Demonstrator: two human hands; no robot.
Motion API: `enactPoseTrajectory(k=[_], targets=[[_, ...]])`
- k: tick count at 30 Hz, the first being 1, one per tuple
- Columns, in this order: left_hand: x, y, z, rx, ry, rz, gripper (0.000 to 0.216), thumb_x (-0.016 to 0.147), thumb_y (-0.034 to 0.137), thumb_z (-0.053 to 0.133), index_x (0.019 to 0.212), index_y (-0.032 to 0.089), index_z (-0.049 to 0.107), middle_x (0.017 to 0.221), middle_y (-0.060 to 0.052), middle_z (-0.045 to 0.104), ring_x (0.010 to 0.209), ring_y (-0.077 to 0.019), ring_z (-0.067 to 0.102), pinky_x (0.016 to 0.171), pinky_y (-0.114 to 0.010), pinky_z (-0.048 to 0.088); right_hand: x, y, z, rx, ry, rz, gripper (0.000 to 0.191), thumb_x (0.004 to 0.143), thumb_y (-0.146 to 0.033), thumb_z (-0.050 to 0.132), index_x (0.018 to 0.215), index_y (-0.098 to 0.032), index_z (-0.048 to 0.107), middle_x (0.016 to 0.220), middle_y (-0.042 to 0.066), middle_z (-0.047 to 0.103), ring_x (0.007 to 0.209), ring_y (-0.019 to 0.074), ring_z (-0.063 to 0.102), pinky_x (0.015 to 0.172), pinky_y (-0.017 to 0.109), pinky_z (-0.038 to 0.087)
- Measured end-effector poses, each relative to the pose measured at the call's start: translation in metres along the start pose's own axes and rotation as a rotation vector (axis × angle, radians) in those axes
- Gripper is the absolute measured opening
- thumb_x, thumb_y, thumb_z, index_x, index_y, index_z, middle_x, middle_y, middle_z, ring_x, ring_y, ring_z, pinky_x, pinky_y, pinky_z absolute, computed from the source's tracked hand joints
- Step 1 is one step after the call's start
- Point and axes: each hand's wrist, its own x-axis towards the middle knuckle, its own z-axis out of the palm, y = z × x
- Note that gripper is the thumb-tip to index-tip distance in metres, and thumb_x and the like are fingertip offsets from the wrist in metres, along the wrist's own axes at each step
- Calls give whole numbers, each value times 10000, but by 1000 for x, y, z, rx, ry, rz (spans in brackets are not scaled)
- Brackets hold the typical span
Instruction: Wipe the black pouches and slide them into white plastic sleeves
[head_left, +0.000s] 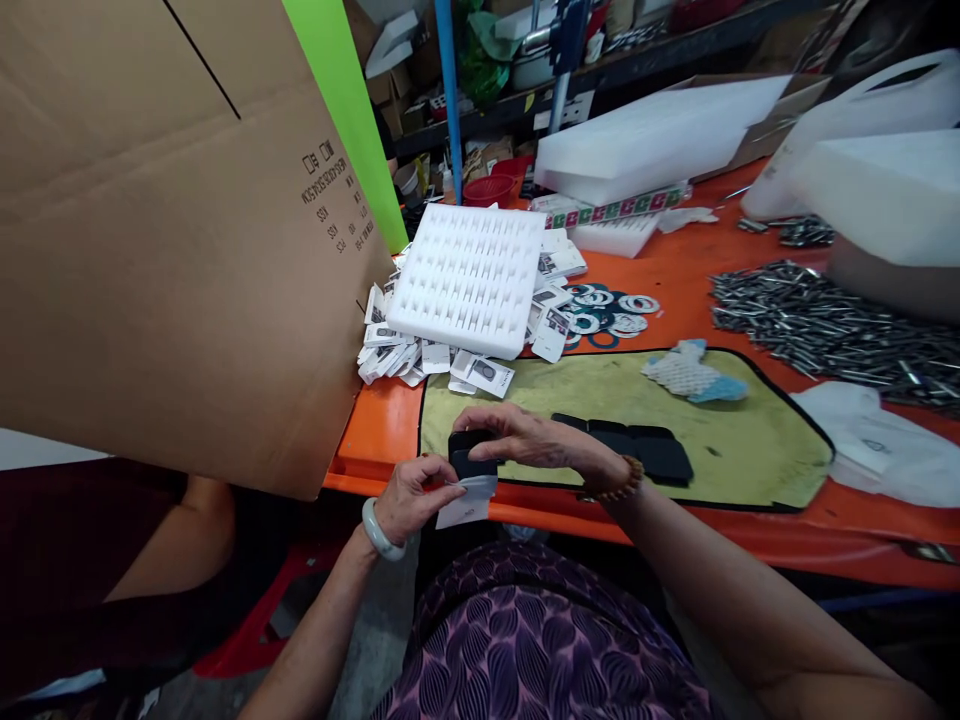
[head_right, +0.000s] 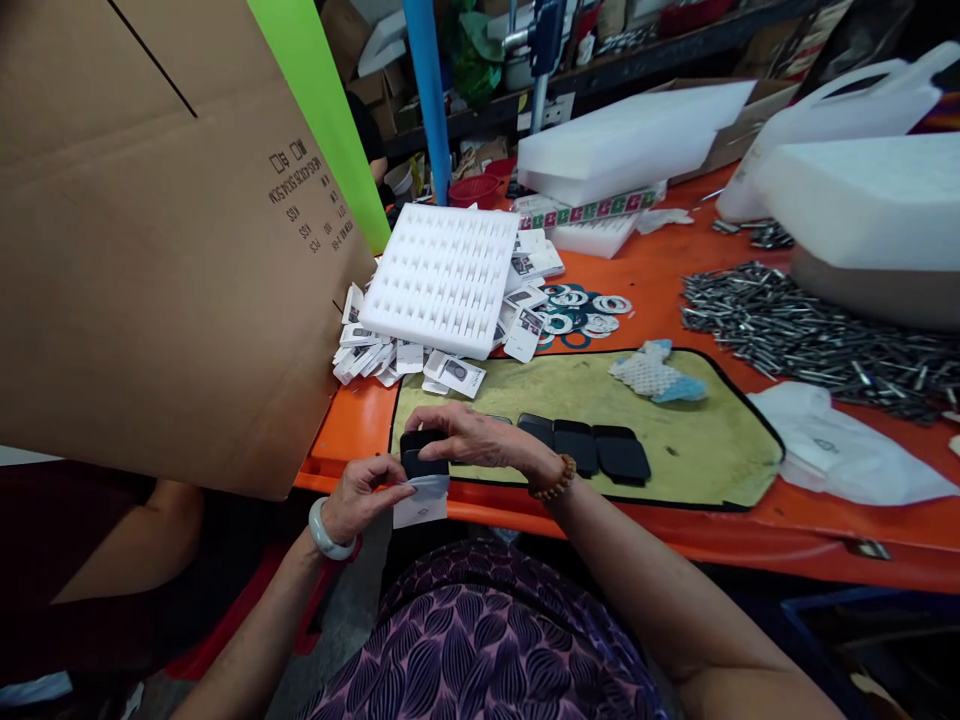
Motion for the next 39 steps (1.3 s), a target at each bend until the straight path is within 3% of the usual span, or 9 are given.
enactPoseTrajectory(k=[2,4,9,12,18,22,28,33,39], targets=[[1,-3,8,-80,57,-66,293,739,417,708,674,158,587,568,39,490,530,-80,410,526,-222,345,-3,-1,4,-22,62,-9,245,765,-300,674,983,-202,619,908,8,622,822,145,555,733,255,450],[2,-7,16,-191,148,-120,315,713,436,724,678,164,568,572,48,476,515,-71,393,506,-212,330,-5,4,14,22,213,-50,269,764,-302,672,1008,-214,599,966,18,625,891,166,572,778,275,465],[4,-13,31,-447,367,-116,316,676,409,755,676,162,559,1020,-60,638,844,-143,592,743,-242,455,-20,20,43,20,556,-127,190,814,-341,639,938,-217,567,869,22,605,817,166,574,741,295,486],[5,-7,35,-527,420,-132,321,667,407,755,676,165,544,1078,-69,630,879,-155,607,753,-248,463,-33,23,50,-30,641,-183,186,819,-346,647,932,-224,564,1000,60,614,948,196,583,821,321,484],[9,7,40,-647,459,-165,407,621,450,765,672,176,469,1150,-67,609,822,-135,605,647,-218,445,-45,28,54,-98,706,-161,195,812,-388,662,832,-217,570,971,60,606,995,210,577,894,346,451],[9,9,42,-653,470,-162,426,640,471,748,695,187,435,1206,-65,591,857,-147,613,661,-229,456,-42,28,62,-122,724,-112,226,837,-398,627,735,-208,560,986,73,590,945,202,585,883,350,453],[8,5,44,-644,519,-148,406,688,470,715,722,197,416,1254,-65,563,939,-172,620,716,-255,475,-35,26,72,-173,792,-157,126,844,-323,605,796,-220,551,1022,82,567,987,210,562,902,367,447],[6,-1,47,-557,493,-152,383,731,481,670,716,193,418,1264,-82,564,914,-172,624,711,-265,474,-32,32,75,-185,750,-124,152,872,-308,541,747,-221,531,1004,87,571,1062,234,527,945,392,413],[5,-2,32,-492,355,-55,320,723,390,724,665,175,495,1285,-107,559,1128,-259,569,826,-320,487,-38,25,55,-66,644,-80,166,872,-320,546,755,-215,493,1139,94,558,1064,225,545,922,377,421]])
